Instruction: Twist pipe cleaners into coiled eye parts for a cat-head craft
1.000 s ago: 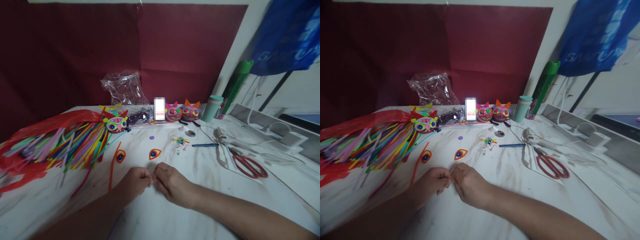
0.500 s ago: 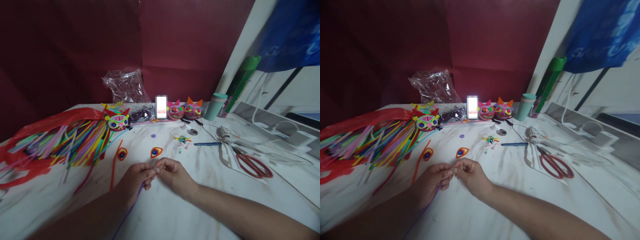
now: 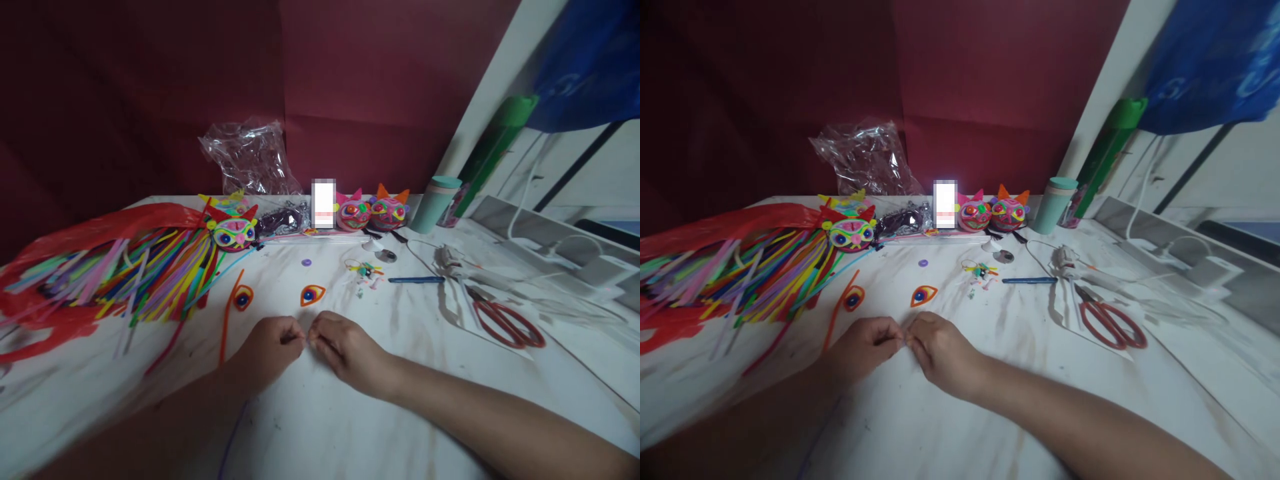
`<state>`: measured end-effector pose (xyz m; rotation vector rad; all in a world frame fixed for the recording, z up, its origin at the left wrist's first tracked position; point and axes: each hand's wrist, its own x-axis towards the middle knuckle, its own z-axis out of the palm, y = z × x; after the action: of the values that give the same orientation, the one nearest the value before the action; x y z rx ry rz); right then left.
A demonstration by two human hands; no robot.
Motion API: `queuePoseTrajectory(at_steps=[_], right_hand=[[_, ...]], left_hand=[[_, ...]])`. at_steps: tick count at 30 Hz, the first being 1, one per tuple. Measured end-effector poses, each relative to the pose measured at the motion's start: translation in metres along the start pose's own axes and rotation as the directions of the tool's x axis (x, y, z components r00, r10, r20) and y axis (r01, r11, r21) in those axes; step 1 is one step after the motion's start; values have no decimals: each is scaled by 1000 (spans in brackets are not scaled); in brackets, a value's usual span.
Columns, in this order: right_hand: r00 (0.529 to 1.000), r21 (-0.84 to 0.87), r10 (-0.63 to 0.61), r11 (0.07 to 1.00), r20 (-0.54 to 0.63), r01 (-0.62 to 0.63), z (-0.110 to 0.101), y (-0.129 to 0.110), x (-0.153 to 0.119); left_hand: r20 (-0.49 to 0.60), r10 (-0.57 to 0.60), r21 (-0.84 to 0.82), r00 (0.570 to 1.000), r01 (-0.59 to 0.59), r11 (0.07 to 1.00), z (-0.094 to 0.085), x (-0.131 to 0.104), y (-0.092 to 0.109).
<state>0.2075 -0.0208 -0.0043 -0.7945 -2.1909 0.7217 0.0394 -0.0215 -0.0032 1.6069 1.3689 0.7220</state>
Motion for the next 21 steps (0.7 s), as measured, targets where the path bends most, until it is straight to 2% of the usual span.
queuePoseTrajectory(at_steps=[2, 4, 7, 9, 11, 13, 16, 19, 21], right_hand=[[994, 91, 99, 991, -55, -93, 4, 1, 0], [976, 211, 192, 963, -103, -168, 8, 3, 0], [951, 363, 279, 907, -135, -215, 12, 5, 1], [950, 371, 283, 903, -134, -217, 12, 5, 0], [967, 275, 219, 945, -129, -177, 10, 5, -1], [991, 109, 83, 991, -104, -72, 7, 5, -2], [993, -157, -118, 981, 5, 117, 2, 4, -3], [979, -335, -169, 921, 112, 198, 0, 2, -3], [977, -371, -169, 906, 128, 205, -1, 0, -3]], left_hand=[[-49, 9, -19, 999, -10, 1000, 1, -1, 2], [-68, -15, -118, 998, 6, 993, 2, -1, 2], [-15, -53, -274, 998, 47, 961, 5, -1, -1], [37, -55, -303, 998, 63, 951, 5, 0, -3], [75, -42, -242, 996, 60, 968, 3, 1, -4], [92, -12, -121, 996, 23, 992, -1, 1, -3], [77, 49, 27, 996, -51, 998, -5, 0, 0], [63, 67, 48, 996, -70, 996, -4, 1, 0], [91, 44, 10, 995, -45, 999, -3, 3, -4]])
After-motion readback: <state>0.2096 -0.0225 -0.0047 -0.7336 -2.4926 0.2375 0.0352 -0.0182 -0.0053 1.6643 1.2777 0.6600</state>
